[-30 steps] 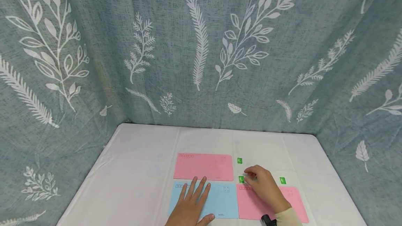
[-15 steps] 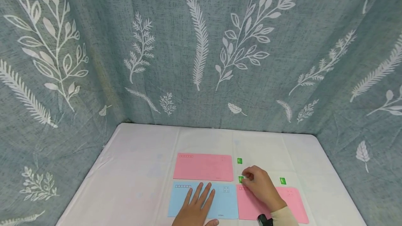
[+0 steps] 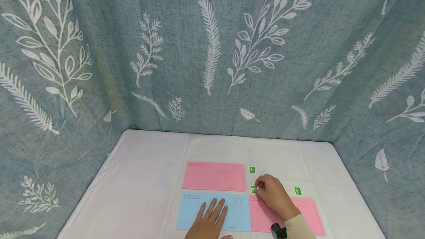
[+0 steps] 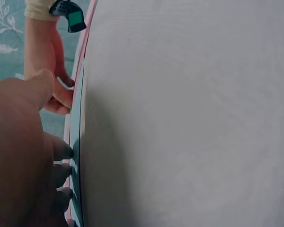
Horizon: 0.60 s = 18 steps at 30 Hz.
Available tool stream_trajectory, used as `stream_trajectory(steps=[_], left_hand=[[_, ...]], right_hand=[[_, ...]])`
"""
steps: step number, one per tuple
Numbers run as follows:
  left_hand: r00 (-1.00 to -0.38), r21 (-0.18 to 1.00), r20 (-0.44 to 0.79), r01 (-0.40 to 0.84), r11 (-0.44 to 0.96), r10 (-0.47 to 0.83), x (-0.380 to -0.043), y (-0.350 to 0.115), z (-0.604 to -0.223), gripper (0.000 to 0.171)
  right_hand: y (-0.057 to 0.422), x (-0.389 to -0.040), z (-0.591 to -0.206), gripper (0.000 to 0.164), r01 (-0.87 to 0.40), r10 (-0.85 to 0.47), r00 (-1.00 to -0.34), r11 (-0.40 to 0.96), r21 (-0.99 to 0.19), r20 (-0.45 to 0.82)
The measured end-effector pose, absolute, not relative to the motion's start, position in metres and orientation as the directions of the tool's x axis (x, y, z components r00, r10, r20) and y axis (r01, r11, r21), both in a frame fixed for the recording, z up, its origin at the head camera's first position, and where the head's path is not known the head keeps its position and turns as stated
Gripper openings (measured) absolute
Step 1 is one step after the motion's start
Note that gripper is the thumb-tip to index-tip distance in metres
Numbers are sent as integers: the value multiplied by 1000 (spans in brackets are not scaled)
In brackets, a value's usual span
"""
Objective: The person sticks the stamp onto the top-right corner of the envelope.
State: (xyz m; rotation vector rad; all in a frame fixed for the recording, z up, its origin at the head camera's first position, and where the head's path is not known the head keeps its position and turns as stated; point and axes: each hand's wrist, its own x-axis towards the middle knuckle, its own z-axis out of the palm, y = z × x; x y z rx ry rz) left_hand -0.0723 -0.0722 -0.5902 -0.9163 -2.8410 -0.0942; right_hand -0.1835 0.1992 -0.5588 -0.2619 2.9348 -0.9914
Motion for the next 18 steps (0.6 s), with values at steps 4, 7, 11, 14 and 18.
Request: stream_trajectory(steps=[4,7,11,14,18], left_hand=[[-799,4,172,585,811,576,-73,-73,-590,78],[-801,18,167,586,810,575,-73,-73,-588,78],[-801,25,166,586,810,575,-72,-74,-589,78],[-798,4,185,585,811,574,-71,-74,-590,77],[-791,-32,210,582,812,575,-71,-74,-593,77]], right_hand=[[197,-186,-557,14,-123,-165,-986,782,-611,-12],[196,-187,-555,15,-111,-164,-986,778,-618,-29],[196,-187,-554,17,-112,-170,-985,772,-626,-33],[196,-188,-554,18,-106,-168,-985,769,-631,-39],[196,-189,-553,20,-93,-165,-985,765,-637,-55]])
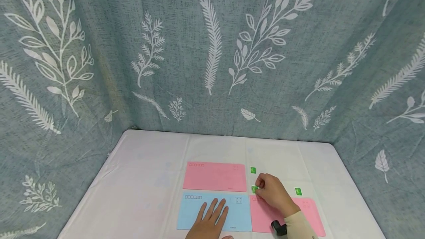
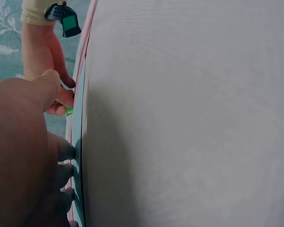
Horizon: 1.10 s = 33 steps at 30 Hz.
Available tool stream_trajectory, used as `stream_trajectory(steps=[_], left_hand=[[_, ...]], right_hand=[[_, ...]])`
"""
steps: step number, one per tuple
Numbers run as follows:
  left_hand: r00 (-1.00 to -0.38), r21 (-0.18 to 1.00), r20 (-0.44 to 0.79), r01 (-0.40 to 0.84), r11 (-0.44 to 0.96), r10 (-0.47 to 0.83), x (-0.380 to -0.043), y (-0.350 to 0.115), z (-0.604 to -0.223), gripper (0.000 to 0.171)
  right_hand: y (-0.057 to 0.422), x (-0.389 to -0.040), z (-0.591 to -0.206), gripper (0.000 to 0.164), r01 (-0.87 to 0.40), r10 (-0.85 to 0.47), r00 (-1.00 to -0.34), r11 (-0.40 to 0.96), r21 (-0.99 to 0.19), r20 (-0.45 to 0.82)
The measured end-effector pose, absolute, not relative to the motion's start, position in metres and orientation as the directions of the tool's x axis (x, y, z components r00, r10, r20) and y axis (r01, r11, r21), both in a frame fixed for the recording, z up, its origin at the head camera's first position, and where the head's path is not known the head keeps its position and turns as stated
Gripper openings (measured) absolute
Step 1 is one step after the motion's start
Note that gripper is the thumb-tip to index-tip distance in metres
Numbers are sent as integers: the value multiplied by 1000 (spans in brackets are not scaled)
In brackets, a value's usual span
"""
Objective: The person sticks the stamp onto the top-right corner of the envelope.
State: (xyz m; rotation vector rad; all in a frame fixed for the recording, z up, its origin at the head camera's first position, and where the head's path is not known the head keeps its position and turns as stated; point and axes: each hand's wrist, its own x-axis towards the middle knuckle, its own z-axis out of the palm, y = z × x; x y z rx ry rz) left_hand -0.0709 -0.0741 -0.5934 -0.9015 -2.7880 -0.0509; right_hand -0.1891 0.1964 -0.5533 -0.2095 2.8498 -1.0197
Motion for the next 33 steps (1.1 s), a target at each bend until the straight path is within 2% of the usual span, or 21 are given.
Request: stream_trajectory(steps=[14,21,33], left_hand=[[-783,-65,195,591,804,591,-72,-75,-593,80],[-782,-65,194,592,803,592,-71,-75,-594,79],[-788,-45,170,594,804,592,-73,-76,-593,79]], right_hand=[[200,-194,-547,23,-120,-207,-977,755,-644,-60],[200,-197,-546,24,-94,-205,-974,754,-650,-96],[210,-200,-542,15,-113,-242,-966,706,-699,-89]])
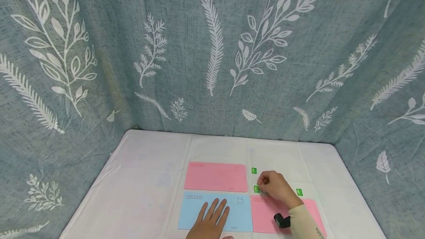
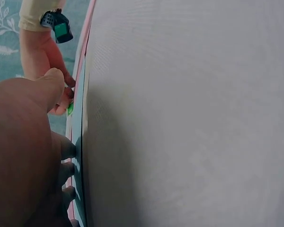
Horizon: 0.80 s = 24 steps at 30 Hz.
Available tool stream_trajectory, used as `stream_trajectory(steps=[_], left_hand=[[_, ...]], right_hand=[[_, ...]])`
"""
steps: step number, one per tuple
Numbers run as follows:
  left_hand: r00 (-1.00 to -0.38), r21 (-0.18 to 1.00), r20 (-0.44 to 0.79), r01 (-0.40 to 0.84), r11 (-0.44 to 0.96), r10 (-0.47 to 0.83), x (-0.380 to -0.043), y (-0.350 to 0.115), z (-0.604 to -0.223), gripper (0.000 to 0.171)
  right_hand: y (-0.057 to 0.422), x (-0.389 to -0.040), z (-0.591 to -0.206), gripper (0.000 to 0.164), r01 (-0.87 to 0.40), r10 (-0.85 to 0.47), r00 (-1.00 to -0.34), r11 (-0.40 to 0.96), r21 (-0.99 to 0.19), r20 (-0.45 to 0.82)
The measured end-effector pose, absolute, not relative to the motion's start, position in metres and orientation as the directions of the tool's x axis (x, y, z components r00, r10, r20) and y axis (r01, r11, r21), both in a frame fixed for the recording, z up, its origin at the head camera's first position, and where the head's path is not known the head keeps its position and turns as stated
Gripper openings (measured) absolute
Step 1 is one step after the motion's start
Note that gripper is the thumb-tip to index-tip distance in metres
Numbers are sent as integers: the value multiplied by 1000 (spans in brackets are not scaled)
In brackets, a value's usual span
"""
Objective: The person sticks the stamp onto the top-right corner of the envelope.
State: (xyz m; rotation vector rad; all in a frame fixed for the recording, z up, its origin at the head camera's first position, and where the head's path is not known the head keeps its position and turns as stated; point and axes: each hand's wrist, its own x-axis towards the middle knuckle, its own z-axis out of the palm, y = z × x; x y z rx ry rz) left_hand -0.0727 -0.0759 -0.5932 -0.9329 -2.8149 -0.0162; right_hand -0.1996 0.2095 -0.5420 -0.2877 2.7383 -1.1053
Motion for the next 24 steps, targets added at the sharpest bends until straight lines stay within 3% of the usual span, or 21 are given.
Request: stream_trajectory(steps=[24], left_hand=[[-800,54,99,598,799,592,-74,-76,-583,80]], right_hand=[[210,-202,-550,11,-62,-168,-982,721,-690,-87]])
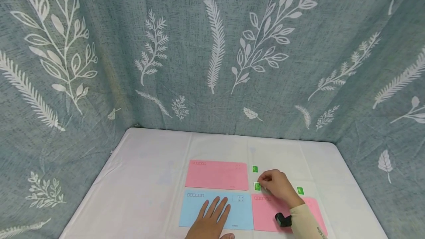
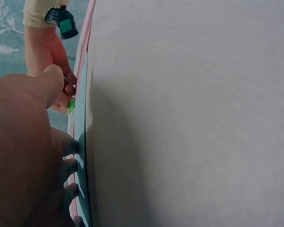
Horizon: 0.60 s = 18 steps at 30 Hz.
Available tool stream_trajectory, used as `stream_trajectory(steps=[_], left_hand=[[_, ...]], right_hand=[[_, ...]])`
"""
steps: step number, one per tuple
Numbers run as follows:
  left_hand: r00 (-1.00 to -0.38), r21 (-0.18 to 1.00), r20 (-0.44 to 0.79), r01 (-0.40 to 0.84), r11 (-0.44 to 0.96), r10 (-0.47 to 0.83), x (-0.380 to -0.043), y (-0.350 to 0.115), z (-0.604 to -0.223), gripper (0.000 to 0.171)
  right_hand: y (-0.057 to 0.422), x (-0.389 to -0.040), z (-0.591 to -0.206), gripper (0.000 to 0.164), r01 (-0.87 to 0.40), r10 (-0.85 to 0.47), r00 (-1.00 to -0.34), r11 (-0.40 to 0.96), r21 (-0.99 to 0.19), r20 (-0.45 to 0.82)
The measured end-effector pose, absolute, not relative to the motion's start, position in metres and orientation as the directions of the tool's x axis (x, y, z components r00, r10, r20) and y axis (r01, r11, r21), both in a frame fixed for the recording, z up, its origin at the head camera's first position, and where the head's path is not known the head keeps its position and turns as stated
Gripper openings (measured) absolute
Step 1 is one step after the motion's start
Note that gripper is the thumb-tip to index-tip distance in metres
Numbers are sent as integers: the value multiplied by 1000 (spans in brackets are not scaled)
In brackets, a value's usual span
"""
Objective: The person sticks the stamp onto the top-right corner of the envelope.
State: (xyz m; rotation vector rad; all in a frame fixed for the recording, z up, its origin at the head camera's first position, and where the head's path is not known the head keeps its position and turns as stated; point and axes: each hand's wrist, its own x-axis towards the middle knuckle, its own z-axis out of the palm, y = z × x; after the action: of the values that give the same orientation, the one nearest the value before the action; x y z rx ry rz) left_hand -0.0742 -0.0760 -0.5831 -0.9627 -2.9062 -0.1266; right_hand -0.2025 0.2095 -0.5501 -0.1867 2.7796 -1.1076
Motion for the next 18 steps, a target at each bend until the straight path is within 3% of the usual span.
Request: stream_trajectory(steps=[8,18], left_hand=[[-795,31,124,601,798,594,-75,-75,-584,80],[-795,86,64,607,790,603,-77,-77,-580,80]], right_hand=[[209,-203,-548,12,-50,-156,-984,710,-702,-89],[213,-205,-548,11,-49,-168,-981,702,-710,-98]])
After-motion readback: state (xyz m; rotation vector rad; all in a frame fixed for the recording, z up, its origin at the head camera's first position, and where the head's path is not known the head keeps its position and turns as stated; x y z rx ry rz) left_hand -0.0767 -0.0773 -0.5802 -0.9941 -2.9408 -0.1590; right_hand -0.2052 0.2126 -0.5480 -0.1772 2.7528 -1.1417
